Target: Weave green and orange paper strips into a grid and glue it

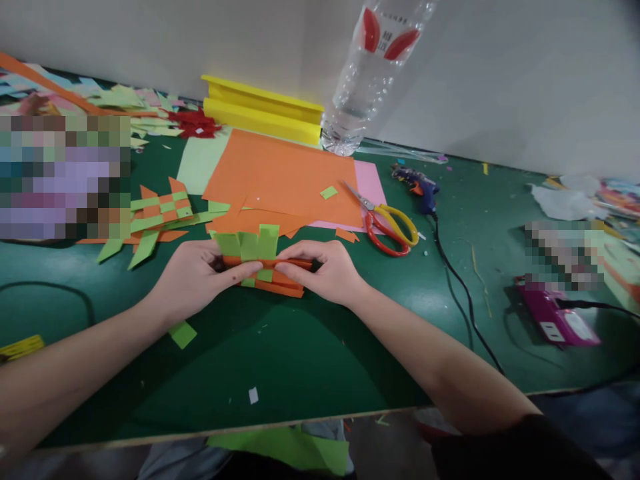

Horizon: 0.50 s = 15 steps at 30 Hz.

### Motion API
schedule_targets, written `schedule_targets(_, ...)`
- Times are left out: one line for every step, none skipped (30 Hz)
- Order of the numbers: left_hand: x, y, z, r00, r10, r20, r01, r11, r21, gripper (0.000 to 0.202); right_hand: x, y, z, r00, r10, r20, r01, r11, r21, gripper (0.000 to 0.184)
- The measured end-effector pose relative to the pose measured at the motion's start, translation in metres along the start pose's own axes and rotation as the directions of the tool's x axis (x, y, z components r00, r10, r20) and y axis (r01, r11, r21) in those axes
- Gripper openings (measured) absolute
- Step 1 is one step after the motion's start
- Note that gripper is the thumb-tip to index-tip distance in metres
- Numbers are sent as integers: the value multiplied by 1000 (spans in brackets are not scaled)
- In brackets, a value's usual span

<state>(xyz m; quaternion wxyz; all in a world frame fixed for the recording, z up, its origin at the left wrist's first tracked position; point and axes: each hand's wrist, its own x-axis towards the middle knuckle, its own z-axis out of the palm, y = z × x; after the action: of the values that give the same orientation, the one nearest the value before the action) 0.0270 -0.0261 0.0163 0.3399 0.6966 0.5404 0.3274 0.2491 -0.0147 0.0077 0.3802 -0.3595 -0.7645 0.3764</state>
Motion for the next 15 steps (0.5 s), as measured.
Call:
schedule_targets(0,2,0,1000,1,-10,-1,1000,-15,25,0,0,0,1000,2,2,-2,1000,-5,13)
schedule_targets(0,4,0,1000,7,-22,-8,999,-32,25,0,0,-1,1000,7,6,-6,1000,-12,14)
schedule_targets(1,5,0,999,13,-34,-15,999,-44,26,0,0,-1,1000,11,7,-10,1000,-19,14)
schedule_targets(1,7,0,999,21,-49,-23,998,-55,30,1,0,-1,1000,14,9,-14,1000,-25,15)
schedule_targets(1,8,0,997,28,-67,-32,998,-58,34,1,0,-1,1000,19,9,-19,999,-31,15)
schedule_targets(1,9,0,996,33,-87,-38,998,-57,36,1,1,-1,1000,26,10,-26,999,-34,16)
schedule_targets(1,10,0,994,35,-108,-41,998,-53,38,1,1,-1,999,34,11,-34,999,-32,17)
schedule_targets(1,10,0,991,35,-127,-42,998,-48,40,0,1,-1,999,42,13,-42,999,-23,17)
schedule_targets(1,10,0,989,35,-145,-41,998,-42,42,0,1,-1,999,51,19,-51,999,-9,18)
schedule_targets(1,9,0,986,35,-160,-41,998,-37,44,0,1,-1,998,60,26,-60,998,9,19)
schedule_targets(1,9,0,985,37,-169,-43,999,-31,46,0,0,-1,997,68,36,-69,997,27,20)
schedule_targets(1,8,0,984,44,-174,-48,999,-23,48,0,-1,-1,996,76,48,-78,996,41,21)
schedule_targets(1,8,0,983,51,-176,-54,998,-11,48,0,-1,-1,995,84,56,-87,995,49,23)
schedule_targets(1,7,0,982,58,-178,-58,998,3,48,0,-2,-2,994,91,66,-95,994,53,25)
schedule_targets(1,6,-1,982,60,-181,-58,998,16,48,0,-3,-2,992,96,76,-101,994,53,27)
